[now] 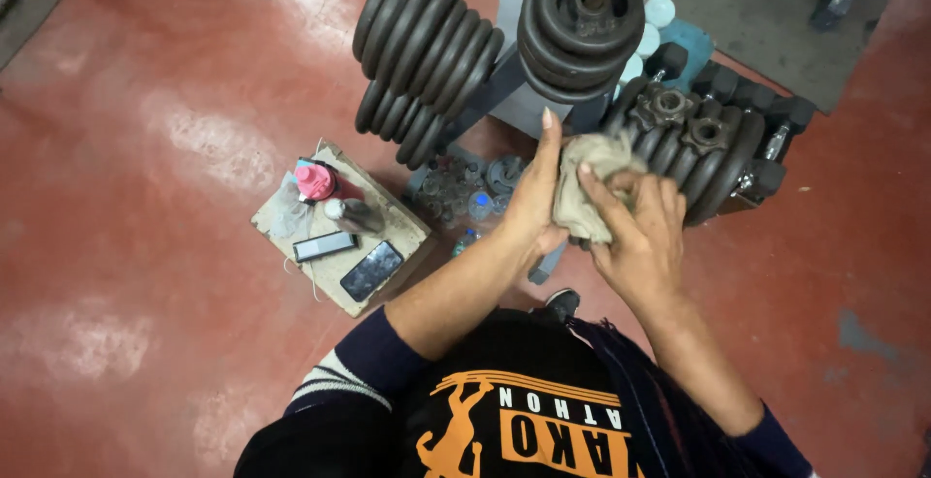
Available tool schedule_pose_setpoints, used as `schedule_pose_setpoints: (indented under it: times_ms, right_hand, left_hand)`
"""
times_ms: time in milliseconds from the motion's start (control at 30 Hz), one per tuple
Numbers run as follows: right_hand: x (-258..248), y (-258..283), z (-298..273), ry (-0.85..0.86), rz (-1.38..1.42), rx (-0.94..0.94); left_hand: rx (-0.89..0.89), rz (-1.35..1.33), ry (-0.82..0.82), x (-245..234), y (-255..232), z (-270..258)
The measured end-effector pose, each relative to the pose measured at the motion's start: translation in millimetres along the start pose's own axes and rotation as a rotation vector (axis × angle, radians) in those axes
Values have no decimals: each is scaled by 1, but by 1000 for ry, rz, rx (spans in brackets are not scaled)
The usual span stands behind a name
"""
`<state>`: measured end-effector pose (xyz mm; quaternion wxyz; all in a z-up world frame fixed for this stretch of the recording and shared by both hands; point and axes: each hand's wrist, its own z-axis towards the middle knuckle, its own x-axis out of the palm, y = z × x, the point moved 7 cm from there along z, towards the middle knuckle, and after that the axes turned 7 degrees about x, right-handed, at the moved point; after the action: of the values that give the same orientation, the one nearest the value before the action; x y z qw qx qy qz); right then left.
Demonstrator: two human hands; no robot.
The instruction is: The recorder is cleaning a metal weight-adjustment component with a cloth in a gym environment.
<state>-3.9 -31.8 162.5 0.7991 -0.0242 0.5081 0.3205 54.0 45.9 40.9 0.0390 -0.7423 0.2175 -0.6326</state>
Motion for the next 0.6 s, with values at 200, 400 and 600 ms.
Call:
schedule_pose_setpoints:
  times_ms: [200,400,600]
  right_hand:
    - [10,-13,-12,145,-25,132]
    - [75,-89,-53,294,1290,1017]
    - [3,-35,4,176,119,61]
  left_hand:
    - [377,285,-64,-20,5,0]
    - [785,778,202,16,-20,-12]
    - [238,597,-127,-12,-11,7]
